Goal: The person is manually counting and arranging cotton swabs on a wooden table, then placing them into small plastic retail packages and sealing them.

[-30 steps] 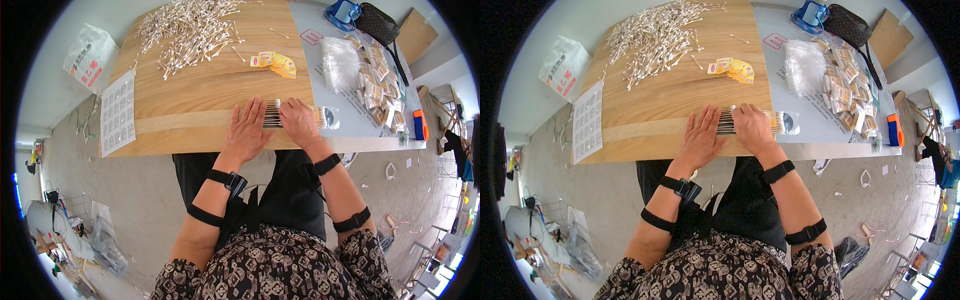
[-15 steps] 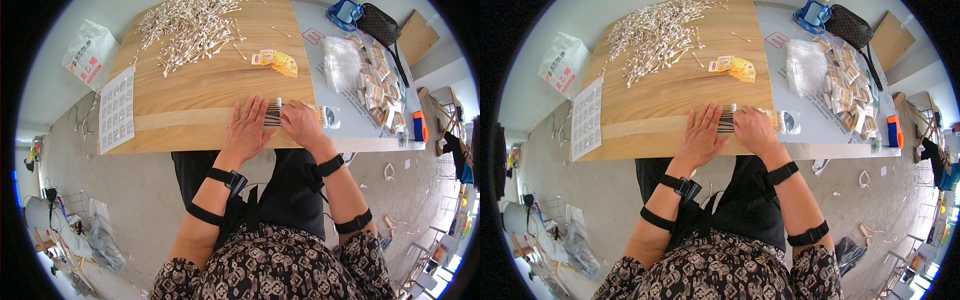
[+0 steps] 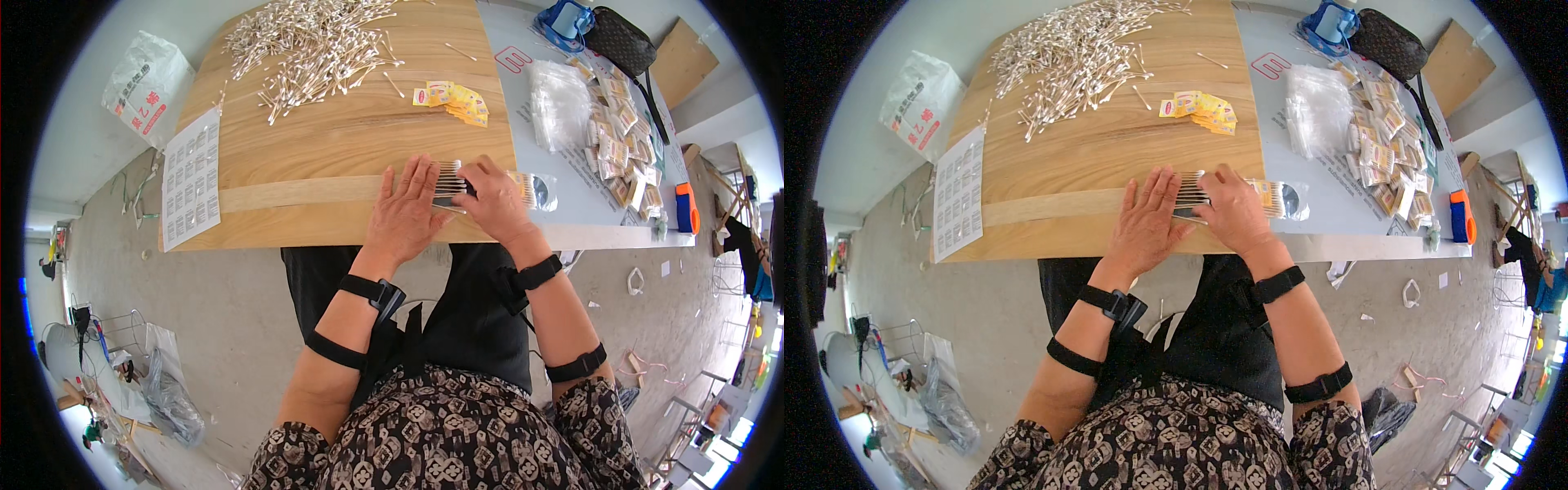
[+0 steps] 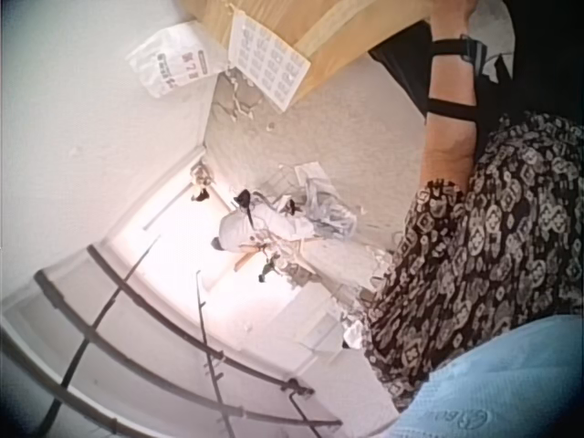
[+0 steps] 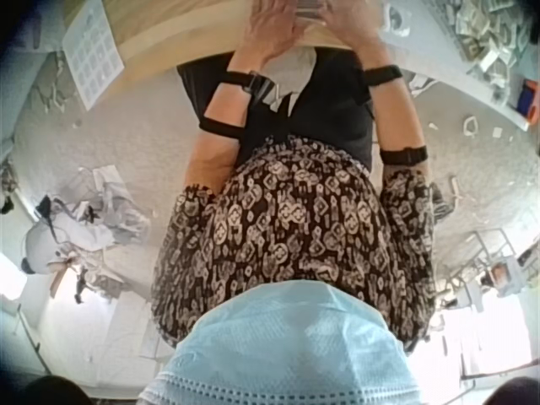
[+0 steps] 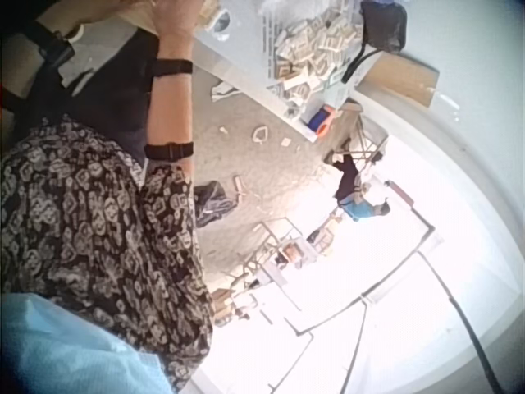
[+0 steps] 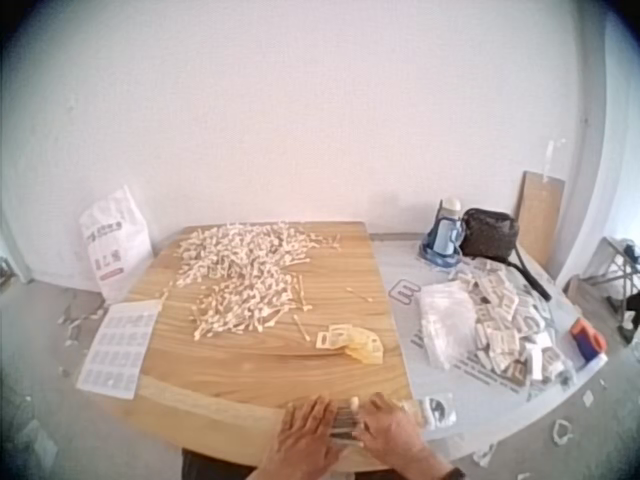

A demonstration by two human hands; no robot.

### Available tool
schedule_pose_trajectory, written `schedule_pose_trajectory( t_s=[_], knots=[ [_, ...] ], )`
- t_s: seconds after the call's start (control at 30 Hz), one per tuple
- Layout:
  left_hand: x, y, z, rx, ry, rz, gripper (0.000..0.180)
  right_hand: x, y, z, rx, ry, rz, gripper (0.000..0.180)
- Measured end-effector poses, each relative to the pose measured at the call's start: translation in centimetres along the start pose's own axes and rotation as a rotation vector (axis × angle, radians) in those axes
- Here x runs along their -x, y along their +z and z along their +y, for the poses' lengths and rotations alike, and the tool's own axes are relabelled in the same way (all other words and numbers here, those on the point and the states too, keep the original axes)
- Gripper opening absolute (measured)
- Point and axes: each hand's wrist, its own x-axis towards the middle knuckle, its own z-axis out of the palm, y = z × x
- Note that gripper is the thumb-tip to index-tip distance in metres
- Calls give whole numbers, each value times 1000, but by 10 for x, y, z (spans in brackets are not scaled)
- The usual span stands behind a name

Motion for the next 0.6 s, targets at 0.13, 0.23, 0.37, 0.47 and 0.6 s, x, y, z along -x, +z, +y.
schedule_pose_trajectory(
  t_s=[0.13, 0.23, 0.37, 0.47, 0.6],
  knots=[
    [1, -4, 3, 39, -8, -1, 76, -6, -9, 6, 49, -124, -32, 52],
    [0, -6, 3, 35, -12, -9, 75, -10, -12, 13, 55, -101, -152, 55],
    [1, -5, 1, 21, 3, 8, 74, -9, -6, 10, 70, -81, -176, 55],
    [-1, -5, 1, 72, -26, -3, 72, 7, 18, 4, -276, 145, 178, 49],
    [-8, 3, -4, 668, -127, 380, 64, 15, 46, -7, -948, 432, 408, 45]
  ],
)
